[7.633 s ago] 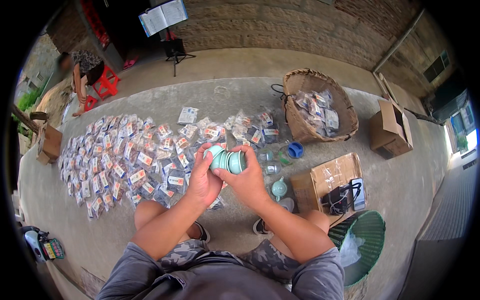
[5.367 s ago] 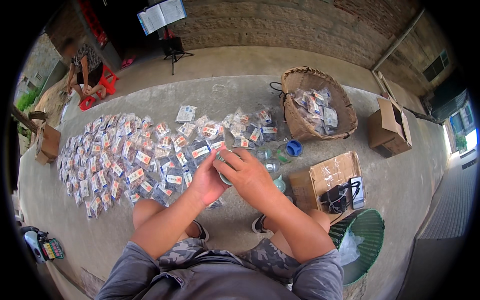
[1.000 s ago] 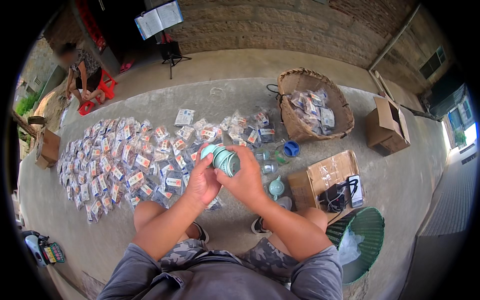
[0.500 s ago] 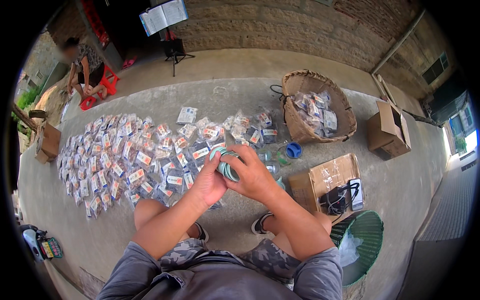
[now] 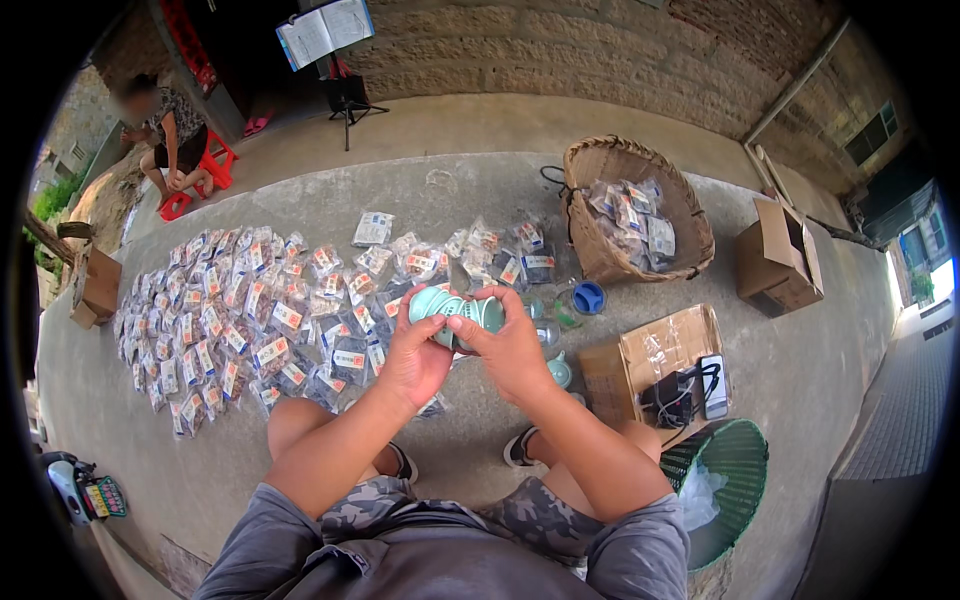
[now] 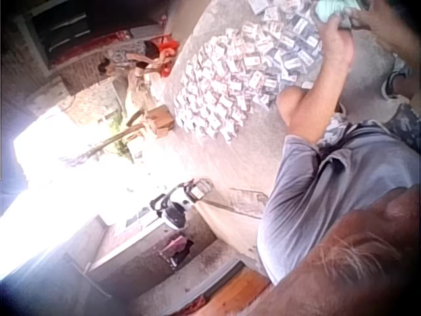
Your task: The person sits on the floor and assembles small plastic containers by fitting green lids onto clear bases. They repeatedly pick up a base and a lid, align them, and press them together to form a sealed unit. The person handles the items one at a time, stacking the finished containers in their hand.
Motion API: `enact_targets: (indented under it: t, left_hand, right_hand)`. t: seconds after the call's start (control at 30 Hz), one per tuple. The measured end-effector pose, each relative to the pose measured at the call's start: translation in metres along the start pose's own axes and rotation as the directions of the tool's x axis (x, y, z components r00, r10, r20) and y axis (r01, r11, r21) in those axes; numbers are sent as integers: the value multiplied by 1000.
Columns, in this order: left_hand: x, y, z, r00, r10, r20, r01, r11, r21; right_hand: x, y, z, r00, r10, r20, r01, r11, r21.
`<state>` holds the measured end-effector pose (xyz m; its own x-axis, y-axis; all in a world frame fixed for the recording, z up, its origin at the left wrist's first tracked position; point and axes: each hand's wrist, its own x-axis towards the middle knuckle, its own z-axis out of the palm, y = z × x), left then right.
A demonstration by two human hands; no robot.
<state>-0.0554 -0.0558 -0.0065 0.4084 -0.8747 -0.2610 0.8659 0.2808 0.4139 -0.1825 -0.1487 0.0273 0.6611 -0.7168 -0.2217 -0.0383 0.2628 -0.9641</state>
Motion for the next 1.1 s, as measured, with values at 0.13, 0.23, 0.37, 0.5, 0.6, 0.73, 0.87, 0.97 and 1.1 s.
enact_targets:
  t: [0.13,0.23,0.37,0.5,0.6,0.73,0.87,0.97,1.1]
  left_hand:
    - [-4,-4,7,991,115,71,-123,987,107]
    - [-9,-1,14,988,84,128,-102,985,141]
    - [-10,0,12,975,95,202,-142,962,234]
    - [-6,-2,8,985,9,172,-40,984,175]
    - [-2,-1,8,992,-35,120,18,990,142]
    - [3,-1,6,995,-80,60,77,996,50]
    - [3,-9,-7,996,-72,44,68,993,99]
    - [9,-14,-19,995,-93,36,90,992,85]
    - [2,-10,-2,999,-46,-5,47,994,99]
  right_hand:
    - [-7,-4,7,981,195,7,-183,906,383]
    - [-14,-8,12,976,218,19,-202,867,456]
    - [-18,-16,6,970,232,74,-239,848,473]
    - [-15,-20,2,994,102,38,-108,956,272]
    - [-10,-12,1,967,-250,35,252,943,-220]
    - [-9,-20,-3,762,-533,368,624,453,-637]
    - [-12,-17,2,757,-508,412,627,384,-678]
    - [-10,-12,4,810,-509,289,559,525,-642]
    - [-11,-6,8,880,-473,45,403,692,-599]
